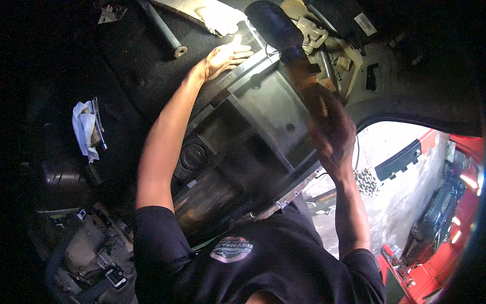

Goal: The person positions a large black plastic trim piece into the rear interior of a vehicle, aligning it with mounting holes and pressing it into place before using a hand tool to secure it.

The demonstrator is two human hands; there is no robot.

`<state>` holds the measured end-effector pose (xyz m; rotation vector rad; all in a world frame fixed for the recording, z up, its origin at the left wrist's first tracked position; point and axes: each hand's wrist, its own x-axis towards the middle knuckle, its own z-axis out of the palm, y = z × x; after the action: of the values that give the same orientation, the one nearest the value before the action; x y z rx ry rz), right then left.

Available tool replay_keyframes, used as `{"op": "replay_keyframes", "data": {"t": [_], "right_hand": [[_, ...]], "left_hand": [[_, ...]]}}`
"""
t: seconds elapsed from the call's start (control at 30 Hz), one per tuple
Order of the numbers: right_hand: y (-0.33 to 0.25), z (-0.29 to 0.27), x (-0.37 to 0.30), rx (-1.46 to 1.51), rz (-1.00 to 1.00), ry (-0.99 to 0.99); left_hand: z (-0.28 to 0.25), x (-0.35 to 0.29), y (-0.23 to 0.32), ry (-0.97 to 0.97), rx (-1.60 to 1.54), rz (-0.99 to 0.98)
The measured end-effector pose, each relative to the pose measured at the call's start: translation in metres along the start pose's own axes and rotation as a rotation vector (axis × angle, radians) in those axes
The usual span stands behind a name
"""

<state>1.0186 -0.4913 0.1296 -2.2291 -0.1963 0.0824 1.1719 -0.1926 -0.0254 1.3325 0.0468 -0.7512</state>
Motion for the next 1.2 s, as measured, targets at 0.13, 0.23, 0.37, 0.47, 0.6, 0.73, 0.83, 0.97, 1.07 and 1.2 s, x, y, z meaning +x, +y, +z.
{"op": "replay_keyframes", "data": {"t": [0.13,0.23,0.37,0.47,0.6,0.73,0.83,0.97,1.07,1.2], "right_hand": [[-0.014,0.01,0.015,-0.023,-0.043,0.059],[-0.01,0.014,0.019,-0.015,-0.051,0.09],[-0.012,0.017,0.022,0.088,-0.037,0.096],[-0.01,0.019,0.023,-0.05,-0.085,0.033],[-0.012,0.015,0.02,-0.058,-0.057,0.041],[-0.01,0.017,0.015,0.066,-0.055,0.064],[-0.011,0.011,0.014,-0.104,-0.103,0.012],[-0.017,0.013,0.009,-0.063,-0.055,-0.035],[-0.022,0.018,0.007,-0.056,-0.061,-0.054],[-0.028,0.024,0.003,-0.131,-0.112,-0.065]], "left_hand": [[-0.009,0.033,-0.011,-0.043,-0.007,0.028],[-0.005,0.048,-0.013,-0.024,0.126,0.044],[0.0,0.04,-0.001,0.018,0.442,0.033],[-0.009,0.033,-0.01,0.008,0.44,-0.04],[-0.015,0.012,-0.017,-0.137,0.173,-0.164],[-0.019,-0.027,-0.018,-0.169,0.117,-0.211],[-0.028,-0.056,-0.026,-0.148,0.141,-0.198],[-0.035,-0.1,-0.026,-0.089,0.171,-0.292],[-0.041,-0.13,-0.029,-0.068,0.16,-0.296],[-0.048,-0.166,-0.037,-0.011,0.188,-0.286]]}}
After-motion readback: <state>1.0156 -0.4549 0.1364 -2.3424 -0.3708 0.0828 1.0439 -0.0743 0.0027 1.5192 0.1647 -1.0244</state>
